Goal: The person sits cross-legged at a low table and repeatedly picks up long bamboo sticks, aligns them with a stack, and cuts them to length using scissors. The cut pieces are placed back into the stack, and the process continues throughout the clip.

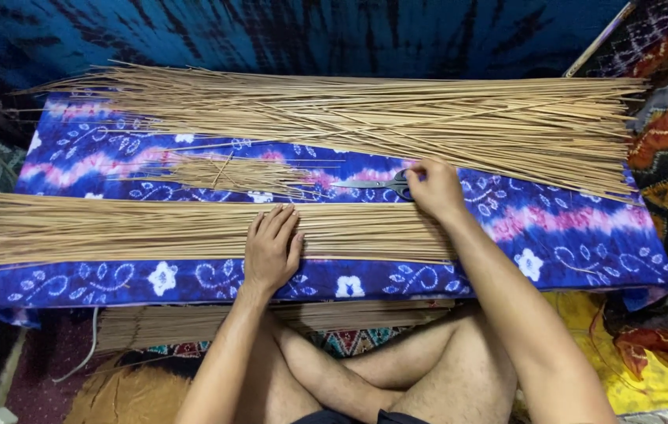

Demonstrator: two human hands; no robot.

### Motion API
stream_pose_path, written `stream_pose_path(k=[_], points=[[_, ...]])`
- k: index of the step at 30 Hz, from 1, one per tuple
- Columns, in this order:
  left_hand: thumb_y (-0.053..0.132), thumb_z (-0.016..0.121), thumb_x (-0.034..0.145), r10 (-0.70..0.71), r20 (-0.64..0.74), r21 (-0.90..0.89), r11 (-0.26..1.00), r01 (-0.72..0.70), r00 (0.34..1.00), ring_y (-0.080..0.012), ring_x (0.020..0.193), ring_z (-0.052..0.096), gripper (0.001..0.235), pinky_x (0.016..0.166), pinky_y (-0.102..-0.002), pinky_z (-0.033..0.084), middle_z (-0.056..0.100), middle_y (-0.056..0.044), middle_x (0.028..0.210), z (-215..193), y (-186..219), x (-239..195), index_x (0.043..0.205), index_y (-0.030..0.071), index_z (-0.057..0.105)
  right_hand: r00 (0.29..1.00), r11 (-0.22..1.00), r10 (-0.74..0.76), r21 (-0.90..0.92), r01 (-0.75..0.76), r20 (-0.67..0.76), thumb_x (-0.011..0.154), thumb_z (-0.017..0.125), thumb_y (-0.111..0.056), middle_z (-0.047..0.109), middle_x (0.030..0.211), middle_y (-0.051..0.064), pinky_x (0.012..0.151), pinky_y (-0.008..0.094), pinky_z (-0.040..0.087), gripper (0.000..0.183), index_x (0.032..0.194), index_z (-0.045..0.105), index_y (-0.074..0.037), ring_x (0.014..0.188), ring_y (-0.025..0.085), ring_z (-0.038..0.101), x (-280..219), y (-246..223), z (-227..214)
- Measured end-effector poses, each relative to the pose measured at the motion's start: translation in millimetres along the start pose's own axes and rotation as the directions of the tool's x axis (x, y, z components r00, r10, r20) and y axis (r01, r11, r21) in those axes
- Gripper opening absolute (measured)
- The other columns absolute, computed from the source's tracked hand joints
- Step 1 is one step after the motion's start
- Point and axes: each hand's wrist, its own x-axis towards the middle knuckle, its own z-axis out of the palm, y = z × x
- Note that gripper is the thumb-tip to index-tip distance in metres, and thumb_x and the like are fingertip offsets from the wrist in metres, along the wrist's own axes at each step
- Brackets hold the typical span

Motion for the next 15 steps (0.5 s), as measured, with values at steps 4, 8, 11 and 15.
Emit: stream_pose_path(k=[4, 8, 11, 15], points=[[0.033, 0.057, 0.102, -0.002, -0.015, -0.005, 1.000, 0.002, 1.000, -0.0274, 0.133, 0.058, 0.040, 0.115, -0.047, 0.036, 0.066, -0.009, 0.137, -2, 2, 2, 0.132, 0.009, 0.066, 0.998, 0.989, -0.027, -0.144, 0.035, 0.057, 0.085, 0.079, -0.019, 0.071, 0.082, 0.008, 0.077, 0.043, 0.058, 0.014, 0.096, 0.080, -0.011, 0.086, 0.033, 0.071, 38, -15, 34], [0.034, 0.058, 0.101, -0.012, -0.022, -0.019, 1.000, 0.011, 1.000, -0.0275, 0.133, 0.058, 0.040, 0.116, -0.046, 0.036, 0.066, -0.008, 0.137, -2, 2, 3, 0.131, 0.009, 0.066, 0.982, 0.945, -0.183, -0.270, 0.187, 0.038, 0.083, 0.079, -0.018, 0.068, 0.086, 0.010, 0.078, 0.043, 0.059, 0.012, 0.092, 0.079, -0.010, 0.090, 0.033, 0.069, 72, -27, 55], [0.035, 0.058, 0.101, -0.021, -0.023, -0.030, 0.999, 0.020, 1.000, -0.0270, 0.133, 0.058, 0.040, 0.115, -0.046, 0.037, 0.066, -0.008, 0.137, 0, 1, 4, 0.131, 0.009, 0.066, 0.965, 0.920, -0.258, -0.296, 0.258, 0.037, 0.081, 0.080, -0.017, 0.063, 0.086, 0.010, 0.078, 0.043, 0.059, 0.012, 0.089, 0.077, -0.009, 0.092, 0.033, 0.067, 88, -30, 70], [0.035, 0.058, 0.101, -0.025, -0.025, -0.048, 0.999, 0.024, 0.999, -0.0275, 0.133, 0.058, 0.039, 0.114, -0.046, 0.037, 0.066, -0.009, 0.135, -3, 2, 4, 0.128, 0.008, 0.067, 0.952, 0.911, -0.295, -0.278, 0.305, 0.078, 0.083, 0.075, -0.010, 0.060, 0.083, 0.011, 0.077, 0.044, 0.057, 0.005, 0.087, 0.073, -0.007, 0.088, 0.035, 0.066, 96, -26, 87]])
